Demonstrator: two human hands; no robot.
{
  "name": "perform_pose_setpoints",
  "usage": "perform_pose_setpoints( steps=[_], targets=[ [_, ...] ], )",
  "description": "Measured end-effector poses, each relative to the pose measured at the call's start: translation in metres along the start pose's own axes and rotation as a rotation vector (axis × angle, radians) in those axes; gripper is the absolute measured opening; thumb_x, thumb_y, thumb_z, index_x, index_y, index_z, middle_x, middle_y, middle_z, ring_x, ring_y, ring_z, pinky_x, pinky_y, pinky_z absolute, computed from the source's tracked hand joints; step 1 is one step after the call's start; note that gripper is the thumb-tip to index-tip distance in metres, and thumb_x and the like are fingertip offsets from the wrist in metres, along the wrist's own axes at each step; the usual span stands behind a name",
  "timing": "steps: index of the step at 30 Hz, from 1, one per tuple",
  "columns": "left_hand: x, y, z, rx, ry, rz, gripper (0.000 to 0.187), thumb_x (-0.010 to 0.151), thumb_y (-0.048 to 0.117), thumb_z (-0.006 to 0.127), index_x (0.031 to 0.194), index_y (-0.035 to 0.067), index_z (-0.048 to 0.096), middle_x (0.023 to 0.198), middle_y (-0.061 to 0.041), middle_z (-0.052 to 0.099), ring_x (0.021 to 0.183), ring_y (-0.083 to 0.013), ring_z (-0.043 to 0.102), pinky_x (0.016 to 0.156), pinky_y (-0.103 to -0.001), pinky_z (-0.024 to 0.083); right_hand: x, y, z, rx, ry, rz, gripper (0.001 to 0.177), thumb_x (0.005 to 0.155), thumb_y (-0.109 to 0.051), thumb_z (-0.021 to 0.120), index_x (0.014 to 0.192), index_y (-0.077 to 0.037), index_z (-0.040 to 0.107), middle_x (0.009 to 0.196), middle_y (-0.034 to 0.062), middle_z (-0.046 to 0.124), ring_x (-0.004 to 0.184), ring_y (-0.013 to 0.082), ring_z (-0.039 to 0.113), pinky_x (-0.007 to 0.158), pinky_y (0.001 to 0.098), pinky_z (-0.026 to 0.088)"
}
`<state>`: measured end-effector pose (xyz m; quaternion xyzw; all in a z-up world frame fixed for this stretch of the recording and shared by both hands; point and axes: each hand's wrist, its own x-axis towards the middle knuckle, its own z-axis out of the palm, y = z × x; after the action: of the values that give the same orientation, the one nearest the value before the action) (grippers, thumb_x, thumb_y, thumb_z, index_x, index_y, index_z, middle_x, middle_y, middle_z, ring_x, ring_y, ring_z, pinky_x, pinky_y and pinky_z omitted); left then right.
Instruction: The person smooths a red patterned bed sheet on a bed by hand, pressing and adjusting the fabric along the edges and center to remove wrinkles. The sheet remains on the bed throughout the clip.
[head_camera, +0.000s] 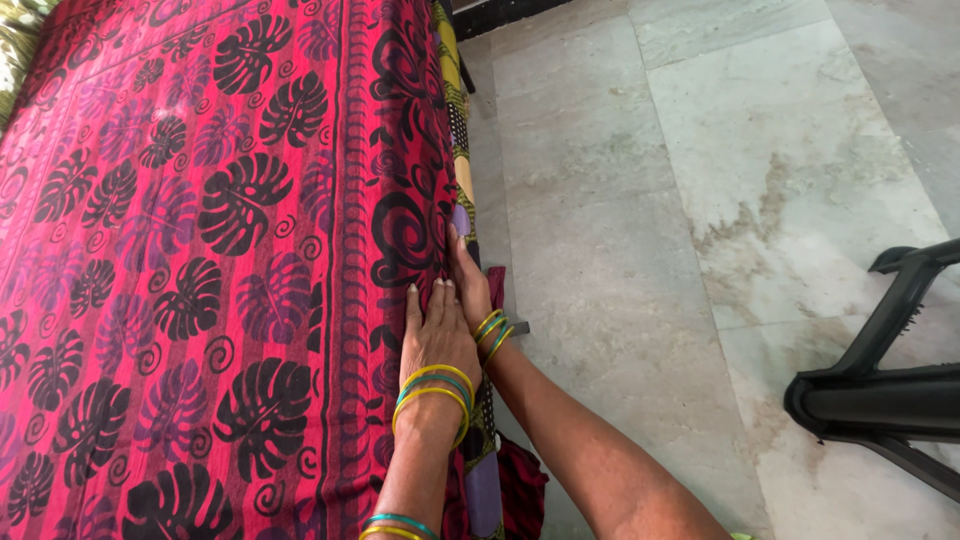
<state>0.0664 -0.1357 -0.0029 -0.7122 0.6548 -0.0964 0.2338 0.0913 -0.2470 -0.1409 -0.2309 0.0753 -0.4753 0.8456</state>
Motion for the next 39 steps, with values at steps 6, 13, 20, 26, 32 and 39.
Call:
perform_pose_setpoints(
  steps=[6, 13, 20, 26, 32, 39],
  targets=[
    [0.000, -0.002, -0.015, 0.088, -0.140, 0.019, 0.058, 0.095, 0.024, 0.041, 0.146, -0.002, 0.047, 0.159, -0.016, 0.039, 0.152, -0.0303, 0.024, 0.122, -0.055, 0.006, 0.011, -0.001, -0.004, -0.155, -0.012, -0.027, 0.068, 0.110, -0.040, 0.038, 0.164, -0.003, 0.021, 0.165, 0.0079, 0.033, 0.150, 0.0176, 0.032, 0.124, 0.0313, 0.023],
    [0.076, -0.039, -0.016, 0.316, -0.056, -0.013, 0.059, 0.100, 0.029, 0.039, 0.154, 0.006, 0.036, 0.164, -0.007, 0.030, 0.153, -0.0259, 0.020, 0.118, -0.065, 0.001, 0.007, 0.038, -0.036, -0.444, 0.006, -0.142, 0.056, 0.112, -0.032, 0.039, 0.160, -0.004, 0.032, 0.156, 0.0091, 0.050, 0.140, 0.0142, 0.046, 0.119, 0.0287, 0.035],
    [0.118, -0.047, 0.020, 0.316, -0.005, -0.024, 0.060, 0.098, 0.030, 0.042, 0.154, 0.010, 0.038, 0.165, -0.004, 0.030, 0.155, -0.0223, 0.016, 0.119, -0.065, 0.000, 0.019, 0.071, -0.074, -1.130, 0.033, -0.317, 0.043, 0.103, -0.020, 0.053, 0.141, -0.002, 0.056, 0.135, 0.0165, 0.066, 0.120, 0.0230, 0.062, 0.100, 0.0344, 0.053],
    [0.116, -0.048, 0.026, 0.287, 0.050, -0.039, 0.059, 0.097, 0.031, 0.042, 0.152, 0.009, 0.041, 0.165, -0.005, 0.031, 0.155, -0.0226, 0.016, 0.119, -0.063, -0.003, 0.016, 0.055, -0.056, -0.933, 0.011, -0.279, 0.048, 0.103, -0.021, 0.047, 0.146, -0.001, 0.052, 0.142, 0.0171, 0.061, 0.126, 0.0238, 0.059, 0.104, 0.0341, 0.050],
    [0.110, -0.053, 0.009, 0.084, 0.066, -0.022, 0.058, 0.096, 0.027, 0.040, 0.148, 0.003, 0.046, 0.159, -0.009, 0.040, 0.153, -0.0236, 0.020, 0.120, -0.060, -0.002, -0.010, 0.010, 0.004, -0.430, 0.178, -0.211, 0.053, 0.104, -0.022, 0.042, 0.151, 0.001, 0.047, 0.149, 0.0176, 0.057, 0.132, 0.0246, 0.056, 0.108, 0.0338, 0.047],
    [0.103, -0.054, -0.010, 0.007, 0.018, -0.021, 0.050, 0.097, 0.022, 0.041, 0.142, 0.003, 0.053, 0.159, -0.013, 0.043, 0.154, -0.0254, 0.025, 0.122, -0.060, 0.000, 0.008, -0.045, 0.040, -0.568, 0.174, -0.329, 0.054, 0.110, -0.024, 0.034, 0.157, 0.003, 0.036, 0.164, 0.0170, 0.040, 0.152, 0.0225, 0.038, 0.124, 0.0339, 0.030]
  ],
)
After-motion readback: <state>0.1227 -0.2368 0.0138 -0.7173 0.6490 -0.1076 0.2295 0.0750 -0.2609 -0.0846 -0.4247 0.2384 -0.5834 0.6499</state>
